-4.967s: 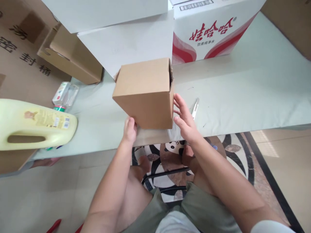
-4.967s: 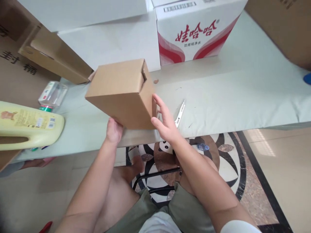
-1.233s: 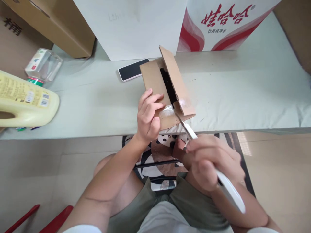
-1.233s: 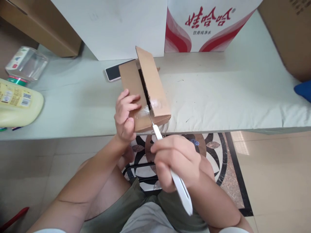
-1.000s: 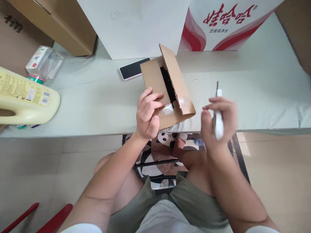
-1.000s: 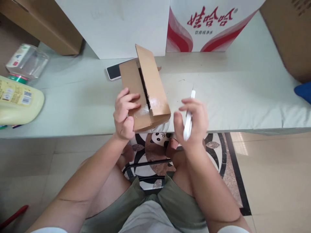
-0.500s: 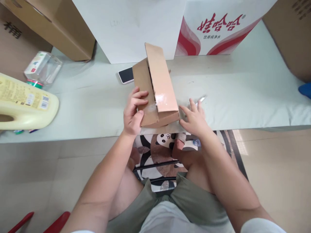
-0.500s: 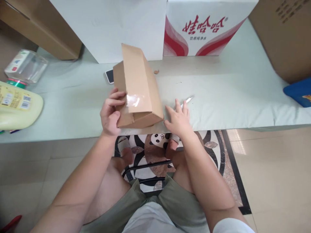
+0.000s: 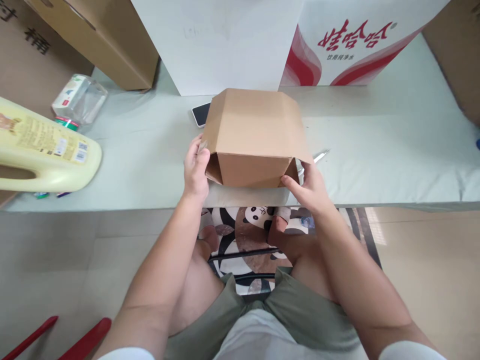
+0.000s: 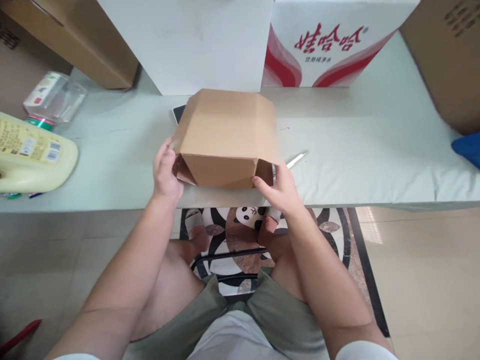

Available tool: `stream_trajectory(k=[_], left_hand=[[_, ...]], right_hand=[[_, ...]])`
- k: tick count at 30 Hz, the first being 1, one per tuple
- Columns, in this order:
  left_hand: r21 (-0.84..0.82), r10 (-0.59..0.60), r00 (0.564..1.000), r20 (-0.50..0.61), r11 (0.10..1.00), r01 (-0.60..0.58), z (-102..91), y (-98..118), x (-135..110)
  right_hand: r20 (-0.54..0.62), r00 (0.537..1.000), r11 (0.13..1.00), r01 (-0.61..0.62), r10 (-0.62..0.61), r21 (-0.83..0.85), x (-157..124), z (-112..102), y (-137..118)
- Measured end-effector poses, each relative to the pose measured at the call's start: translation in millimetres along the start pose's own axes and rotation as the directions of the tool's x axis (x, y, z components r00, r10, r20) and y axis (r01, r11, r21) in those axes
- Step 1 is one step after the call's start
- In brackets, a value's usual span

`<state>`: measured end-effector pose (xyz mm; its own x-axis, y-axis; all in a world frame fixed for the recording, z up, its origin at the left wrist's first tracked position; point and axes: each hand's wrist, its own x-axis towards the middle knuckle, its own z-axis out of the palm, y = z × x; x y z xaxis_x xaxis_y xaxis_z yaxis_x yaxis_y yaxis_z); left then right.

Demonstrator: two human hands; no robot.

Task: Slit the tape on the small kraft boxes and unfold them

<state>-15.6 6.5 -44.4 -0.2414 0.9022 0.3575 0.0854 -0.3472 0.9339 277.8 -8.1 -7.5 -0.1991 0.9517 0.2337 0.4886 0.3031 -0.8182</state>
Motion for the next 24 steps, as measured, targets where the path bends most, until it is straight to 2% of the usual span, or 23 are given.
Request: stream_trajectory(k=[3, 6, 12, 15, 19, 22, 24], left_hand=[[-0.113, -0.103, 0.995, 0.016, 0.988, 0.104, 1.9, 2, -1], [-0.07, -0.081, 0.995, 0.053, 0.994, 0.085, 1.3, 2, -2], [-0.018, -0.027, 0.998, 0.055, 0.999, 0.028, -3.8, 4, 1], [0.006, -0.013, 0.999, 0.036, 1.0, 0.012, -5.1, 9, 3], [0.016, -0.06, 0.997, 0.039, 0.998, 0.059, -6.1, 18, 2], [0.025, -0.072, 0.995, 0.068, 0.997, 0.071, -6.4, 21, -1], [-0.008, -0.067, 0.995, 0.075, 0.998, 0.067, -7.2, 20, -1]], right_hand=[[-0.043, 0.999, 0.995, 0.009, -0.005, 0.097, -1, 6, 6], [-0.043, 0.999, 0.989, -0.014, 0.021, 0.145, 0, 11, 14], [-0.208, 0.978, 1.0, 0.005, -0.002, 0.012, 2, 12, 20], [-0.25, 0.968, 0.998, -0.011, 0.025, 0.055, 3, 12, 16], [-0.296, 0.944, 0.955, -0.057, 0.147, 0.292, 5, 12, 11], [-0.342, 0.892, 0.891, -0.128, 0.296, 0.437, 8, 13, 11], [-0.398, 0.855, 0.882, -0.133, 0.333, 0.452, 10, 12, 12]])
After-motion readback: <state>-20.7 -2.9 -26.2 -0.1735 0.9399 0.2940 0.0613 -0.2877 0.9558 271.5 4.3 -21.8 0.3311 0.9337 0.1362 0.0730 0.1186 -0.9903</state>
